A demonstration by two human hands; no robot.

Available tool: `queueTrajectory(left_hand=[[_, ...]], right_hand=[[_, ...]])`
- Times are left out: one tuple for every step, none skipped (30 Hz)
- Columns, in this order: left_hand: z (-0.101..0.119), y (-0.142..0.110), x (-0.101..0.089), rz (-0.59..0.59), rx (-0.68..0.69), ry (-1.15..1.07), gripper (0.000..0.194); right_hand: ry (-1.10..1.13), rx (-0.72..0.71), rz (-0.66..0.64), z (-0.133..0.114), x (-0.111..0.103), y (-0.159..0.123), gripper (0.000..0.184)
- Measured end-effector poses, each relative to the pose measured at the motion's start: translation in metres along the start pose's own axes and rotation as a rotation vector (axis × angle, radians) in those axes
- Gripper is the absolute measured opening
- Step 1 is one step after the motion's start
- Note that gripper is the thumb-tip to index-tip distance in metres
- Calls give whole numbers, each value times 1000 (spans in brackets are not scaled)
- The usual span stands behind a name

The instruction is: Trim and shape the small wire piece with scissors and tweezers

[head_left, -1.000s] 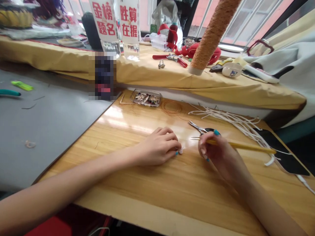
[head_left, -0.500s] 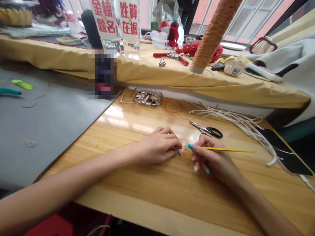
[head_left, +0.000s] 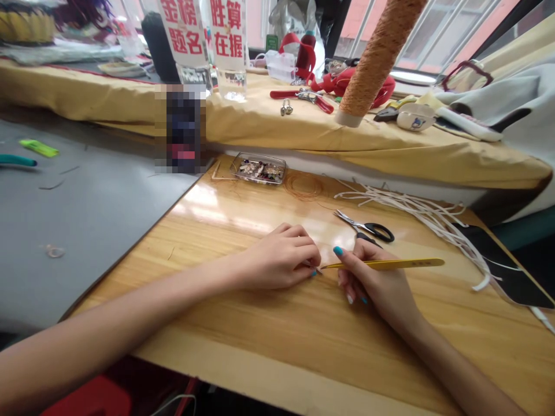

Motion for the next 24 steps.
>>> queueTrajectory(left_hand=[[0,0,0,1,2,4,15],[0,0,0,2,4,7,15],[0,0,0,4,6,10,15],[0,-1,1,7,8,13,16],[0,-1,1,10,11,16,16],[0,-1,1,10,14,20,16],[0,-1,1,11,16,23,16],[0,-1,1,11,17,25,16],[0,-1,1,12,17,27,15],[0,-1,1,12,18,27,15],[0,-1,1,14,20,26,15],[1,0,1,17,22,25,15],[1,0,1,21,24,24,15],[1,0,1,25,26,23,15],[1,0,1,28,28,23,15],[1,0,1,30,30,22,15],[1,0,0,30,30,21,15],[1,0,0,30,31,22,15],[1,0,0,25,35,24,16],[1,0,1,19,39,28,16],[1,0,1,10,46,35,17],[1,0,1,0,53,44,18],[1,0,2,-11,61,55,18],[1,-1,2,-17,66,68,19]], right_hand=[[-6,-2,2,0,0,0,36],[-11,-4,7,0,-1,0,36],[-14,-9,11,0,-1,0,36],[-16,-16,15,0,-2,0,37],[-16,-25,15,1,-3,0,37],[-16,-33,12,1,-3,1,37],[-16,-39,6,2,-3,1,37],[-17,-42,2,2,-3,2,36],[-22,-42,-1,3,-3,2,36],[-29,-42,-3,3,-3,2,36],[-39,-44,-7,3,-2,2,35],[-53,-49,-8,3,-2,1,35],[-67,-60,-6,2,-2,1,34],[-87,-75,-6,1,-2,0,34],[-113,-91,-7,1,-2,-1,34],[-149,-109,-9,0,-1,-1,33],[-190,-125,-15,0,-1,-2,33],[-232,-135,-24,1,0,-2,32],[-263,-139,-36,1,1,-2,32],[-278,-137,-45,2,2,-2,32],[-272,-128,-50,3,2,-2,32],[-248,-116,-52,3,2,-1,32],[-213,-101,-53,4,2,-1,31],[-177,-85,-54,4,3,0,31]])
Point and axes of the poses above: each hand's wrist, its own y-axis towards the middle knuckle, its own x-axis out of the palm, z = x × y, the point moved 6 cm from there along y, towards the middle knuckle, and after that the axes turned 8 degrees about x, right-handed, at the moved point
